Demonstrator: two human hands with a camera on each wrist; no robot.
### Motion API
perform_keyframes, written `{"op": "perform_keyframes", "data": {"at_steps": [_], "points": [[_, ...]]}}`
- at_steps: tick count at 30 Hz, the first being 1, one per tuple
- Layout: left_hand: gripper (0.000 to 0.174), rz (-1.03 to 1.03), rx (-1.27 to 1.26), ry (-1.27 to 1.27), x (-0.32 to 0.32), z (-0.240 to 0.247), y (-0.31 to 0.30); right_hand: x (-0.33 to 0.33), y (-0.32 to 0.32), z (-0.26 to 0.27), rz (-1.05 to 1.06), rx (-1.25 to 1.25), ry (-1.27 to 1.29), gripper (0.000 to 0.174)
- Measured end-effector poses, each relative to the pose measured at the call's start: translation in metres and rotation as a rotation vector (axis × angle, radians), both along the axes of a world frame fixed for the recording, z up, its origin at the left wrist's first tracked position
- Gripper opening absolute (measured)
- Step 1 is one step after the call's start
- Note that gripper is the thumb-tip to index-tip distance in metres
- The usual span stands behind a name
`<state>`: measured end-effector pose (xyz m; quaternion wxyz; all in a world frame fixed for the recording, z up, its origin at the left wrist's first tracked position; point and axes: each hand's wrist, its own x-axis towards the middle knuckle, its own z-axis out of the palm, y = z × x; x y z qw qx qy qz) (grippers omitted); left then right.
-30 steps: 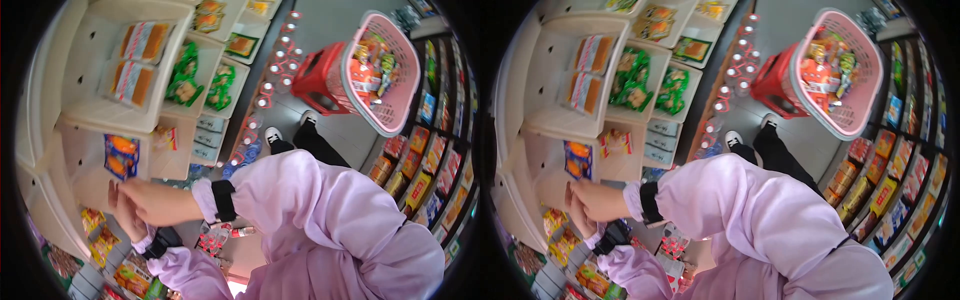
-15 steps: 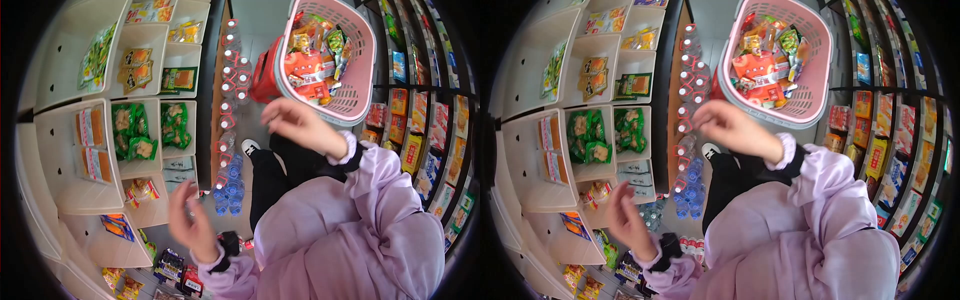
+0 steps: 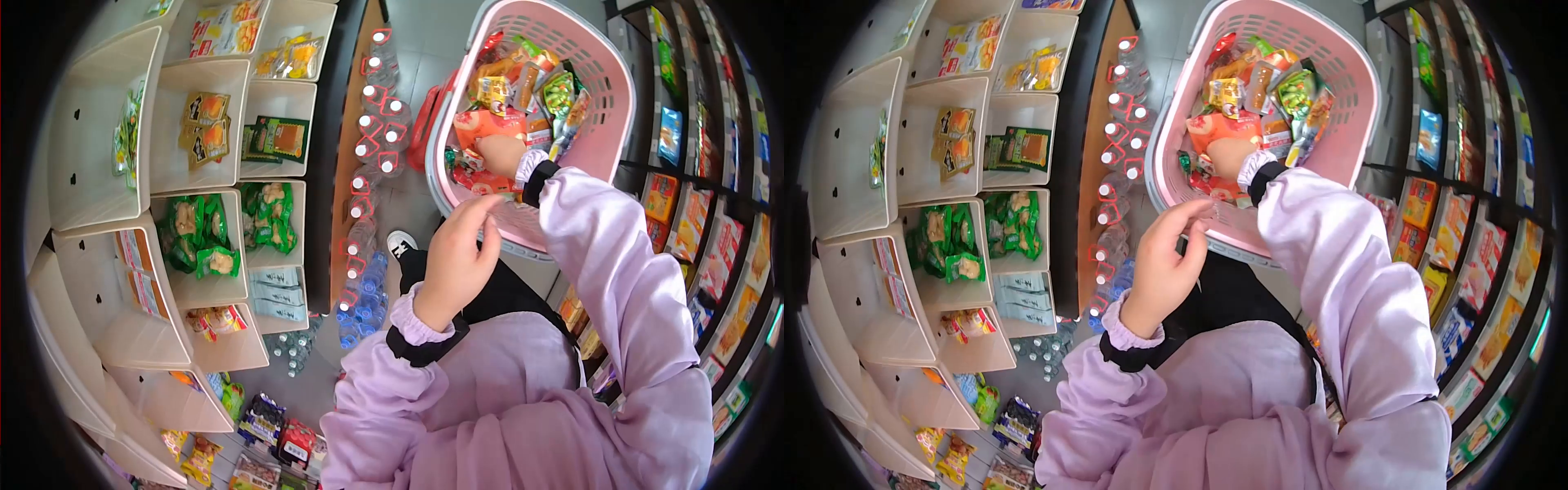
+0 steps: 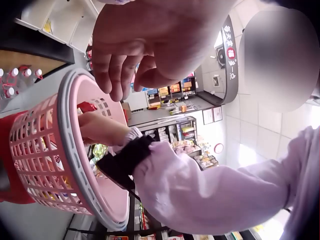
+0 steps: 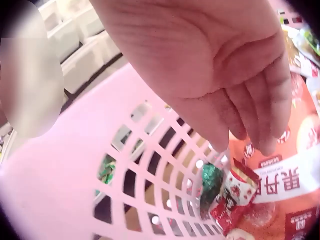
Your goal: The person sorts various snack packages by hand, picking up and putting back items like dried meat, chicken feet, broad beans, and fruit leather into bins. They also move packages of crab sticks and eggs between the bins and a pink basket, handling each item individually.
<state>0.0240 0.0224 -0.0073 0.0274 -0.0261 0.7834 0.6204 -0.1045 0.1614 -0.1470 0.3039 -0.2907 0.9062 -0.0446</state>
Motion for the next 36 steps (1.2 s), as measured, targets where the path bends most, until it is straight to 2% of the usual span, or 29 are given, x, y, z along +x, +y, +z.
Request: {"op": "perform_keyframes", "data": {"at_steps": [2,4,6,8,9,11,14,17,20,22,24,28,29,33,36], "points": [[0.022,0.005,0.023,-0.051,-0.007,-0.001,0.004,0.007,0.0,-0.012,-0.031,-0.106,0.031,0.015],[0.022,0.005,0.051,-0.109,-0.013,0.001,0.003,0.01,-0.005,-0.025,-0.032,-0.028,-0.003,0.014],[0.022,0.006,-0.029,-0.064,-0.014,-0.005,0.0,0.008,-0.003,-0.025,-0.007,-0.025,-0.048,0.017],[0.021,0.048,0.076,-0.119,-0.014,-0.007,-0.003,0.004,0.006,-0.033,0.035,-0.106,-0.02,0.02],[0.021,0.062,0.126,-0.141,-0.013,-0.009,-0.005,-0.002,0.011,-0.034,0.025,-0.178,-0.085,0.02],[0.021,0.04,0.21,-0.222,-0.011,-0.01,-0.015,-0.012,0.012,-0.013,-0.025,-0.286,-0.145,0.019],[0.021,0.181,0.602,-0.255,-0.003,-0.021,-0.019,-0.022,0.009,0.06,-0.175,-0.426,-0.159,0.016],[0.021,0.23,0.771,-0.284,0.002,-0.018,-0.031,-0.022,0.016,0.097,-0.47,-0.695,-0.296,0.012],[0.018,0.217,0.841,-0.324,0.006,-0.007,-0.044,-0.008,-0.005,0.149,-0.77,-0.951,-0.372,0.015],[0.021,0.182,0.842,-0.336,0.007,0.001,-0.051,0.005,-0.024,0.168,-0.83,-1.07,-0.326,0.02],[0.025,0.237,0.891,-0.334,0.004,0.018,-0.057,0.02,-0.051,0.183,-0.884,-1.189,-0.429,0.02],[0.03,0.423,0.884,-0.035,0.008,0.024,-0.07,0.053,-0.105,0.18,-0.863,-1.379,-0.776,0.017],[0.029,0.49,0.971,-0.015,0.009,0.028,-0.076,0.062,-0.115,0.178,-0.833,-1.38,-0.804,0.018],[0.023,0.695,0.866,0.018,0.03,0.035,-0.099,0.092,-0.14,0.178,-0.781,-1.302,-0.861,0.02],[0.022,0.684,0.725,-0.068,0.061,0.041,-0.115,0.11,-0.146,0.178,-0.643,-1.265,-0.88,0.021]]}}
